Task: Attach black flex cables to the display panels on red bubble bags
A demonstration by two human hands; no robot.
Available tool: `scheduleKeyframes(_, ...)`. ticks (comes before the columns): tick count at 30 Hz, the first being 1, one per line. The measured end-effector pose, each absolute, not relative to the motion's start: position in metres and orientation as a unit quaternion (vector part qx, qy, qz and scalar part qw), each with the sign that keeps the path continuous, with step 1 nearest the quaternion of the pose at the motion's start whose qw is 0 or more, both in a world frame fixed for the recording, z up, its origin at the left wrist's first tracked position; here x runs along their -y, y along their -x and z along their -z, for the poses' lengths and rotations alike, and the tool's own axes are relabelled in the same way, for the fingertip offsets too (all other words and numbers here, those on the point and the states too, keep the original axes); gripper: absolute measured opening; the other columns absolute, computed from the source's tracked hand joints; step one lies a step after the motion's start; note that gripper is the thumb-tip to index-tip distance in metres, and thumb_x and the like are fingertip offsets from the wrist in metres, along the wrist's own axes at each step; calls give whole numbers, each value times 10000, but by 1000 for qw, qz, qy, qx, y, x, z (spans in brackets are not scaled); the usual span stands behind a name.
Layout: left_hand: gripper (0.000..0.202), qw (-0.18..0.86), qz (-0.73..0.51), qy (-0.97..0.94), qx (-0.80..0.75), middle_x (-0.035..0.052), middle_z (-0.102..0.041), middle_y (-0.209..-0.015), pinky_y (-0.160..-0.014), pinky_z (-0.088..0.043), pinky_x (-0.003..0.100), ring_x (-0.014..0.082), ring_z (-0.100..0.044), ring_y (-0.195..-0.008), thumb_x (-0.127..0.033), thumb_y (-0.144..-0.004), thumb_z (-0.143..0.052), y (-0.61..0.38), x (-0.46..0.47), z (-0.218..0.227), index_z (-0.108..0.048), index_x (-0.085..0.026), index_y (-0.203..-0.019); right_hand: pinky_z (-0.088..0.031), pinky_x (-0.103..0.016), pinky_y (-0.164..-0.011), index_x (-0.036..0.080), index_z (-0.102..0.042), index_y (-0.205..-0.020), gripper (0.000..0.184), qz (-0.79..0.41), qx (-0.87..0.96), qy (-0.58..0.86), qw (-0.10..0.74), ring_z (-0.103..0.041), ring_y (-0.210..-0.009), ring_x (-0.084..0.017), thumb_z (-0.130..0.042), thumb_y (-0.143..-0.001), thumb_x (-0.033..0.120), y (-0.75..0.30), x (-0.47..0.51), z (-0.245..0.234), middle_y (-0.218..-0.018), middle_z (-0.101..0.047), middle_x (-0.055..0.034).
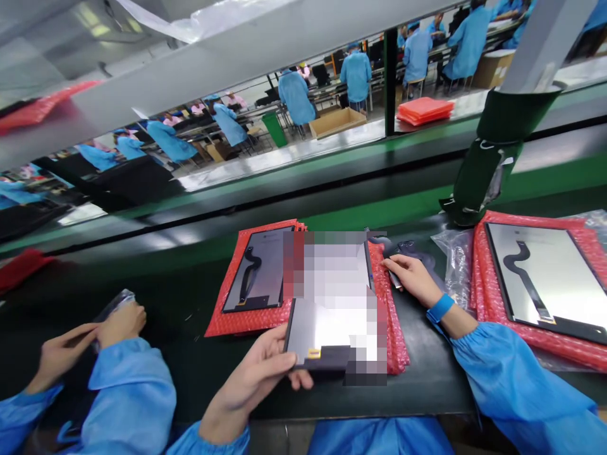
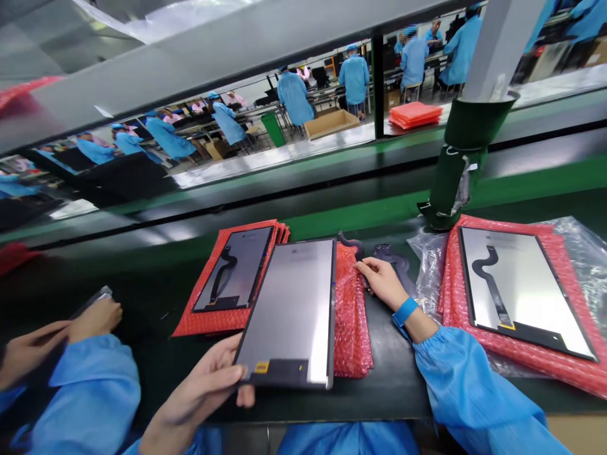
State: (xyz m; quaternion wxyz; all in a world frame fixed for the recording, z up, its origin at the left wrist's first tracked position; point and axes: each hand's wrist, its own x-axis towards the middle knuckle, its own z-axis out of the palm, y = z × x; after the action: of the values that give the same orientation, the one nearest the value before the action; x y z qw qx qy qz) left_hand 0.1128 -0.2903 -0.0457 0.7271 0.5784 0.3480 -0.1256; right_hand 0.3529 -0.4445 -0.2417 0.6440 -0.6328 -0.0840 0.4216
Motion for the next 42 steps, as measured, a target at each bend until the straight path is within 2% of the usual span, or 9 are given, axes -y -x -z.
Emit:
scheduleKeyframes(7, 882, 682, 243, -543, -425, 166, -731, -805, -686, -552, 185, 189, -740, -751, -558, -629, -948, -138, 262, 84, -499, -58, -1199, -378, -238, -390, 119, -687, -847, 626, -431, 62, 634, 639, -428, -506, -91, -657, -613, 699, -354, 443, 232, -701, -576, -34)
scheduleKeyframes(12, 1039, 618, 296, -617, -387, 211, -733, -847, -611, -515, 216, 227, -746, -737, -724, -785, -739, -117, 267, 108, -340, 3, -1411, -419, -234, -385, 113, -708, -814, 582, -434, 46, 647, 625, -445, -532, -94, -668, -610, 657, -354, 445, 229, -751, -614, -64)
scheduleKeyframes(15, 885, 546, 334, -676, -366, 162, -742, -847, -594, -504, 250, 224, -733, -708, -735, -874, -594, -107, 270, 112, -371, -60, -1401, -427, -241, -406, 119, -720, -833, 604, -428, 33, 653, 624, -489, -572, -116, -691, -589, 670, -354, 446, 229, -785, -635, -76)
scheduleKeyframes(19, 444, 411, 351, -761, -357, 82, -710, -773, -608, -462, 245, 184, -687, -671, -600, -944, -536, -112, 275, 100, -515, -159, -996, -340, -248, -416, 105, -737, -831, 683, -421, 16, 665, 616, -386, -480, -75, -729, -539, 723, -356, 449, 220, -649, -572, -38)
scheduleKeyframes(22, 369, 286, 324, -835, -339, 47, -662, -716, -585, -374, 243, 146, -610, -616, -499, -988, -482, -126, 281, 88, -495, -171, -820, -248, -239, -416, 100, -733, -809, 777, -408, 0, 662, 629, -320, -440, -54, -793, -457, 790, -358, 454, 206, -516, -459, 7)
scheduleKeyframes(26, 279, 265, 126, -918, -269, 2, -596, -626, -527, -334, 244, 100, -505, -503, -354, -994, -457, -136, 293, 91, -558, -166, -815, -287, -255, -386, 135, -679, -714, 779, -435, 54, 652, 619, -430, -363, -106, -794, -459, 862, -357, 462, 186, -480, -494, -12)
scheduleKeyframes(30, 74, 258, -67, -957, -113, 22, -657, -837, -718, -483, 189, 90, -608, -747, -138, -964, -574, -123, 310, 113, -644, -153, -942, -376, -250, -409, 149, -656, -748, 598, -520, 124, 603, 592, -543, -404, -152, -797, -686, 726, -339, 465, 177, -531, -588, -51)
scheduleKeyframes(35, 144, 268, -85, -948, -147, 46, -594, -978, -871, -486, 217, 106, -575, -927, -91, -946, -636, -105, 328, 122, -668, -159, -1069, -315, -209, -413, 141, -616, -655, 553, -577, 194, 583, 538, -448, -422, -78, -767, -769, 661, -309, 455, 167, -521, -568, -45)
scheduleKeyframes(42, 182, 300, -77, -940, -145, 36, -580, -988, -847, -469, 258, 121, -524, -937, -54, -911, -664, -107, 338, 119, -650, -163, -1057, -531, -217, -598, 125, -667, -832, 450, -664, 186, 529, 495, -659, -631, -132, -789, -812, 557, -300, 452, 161, -767, -730, -75)
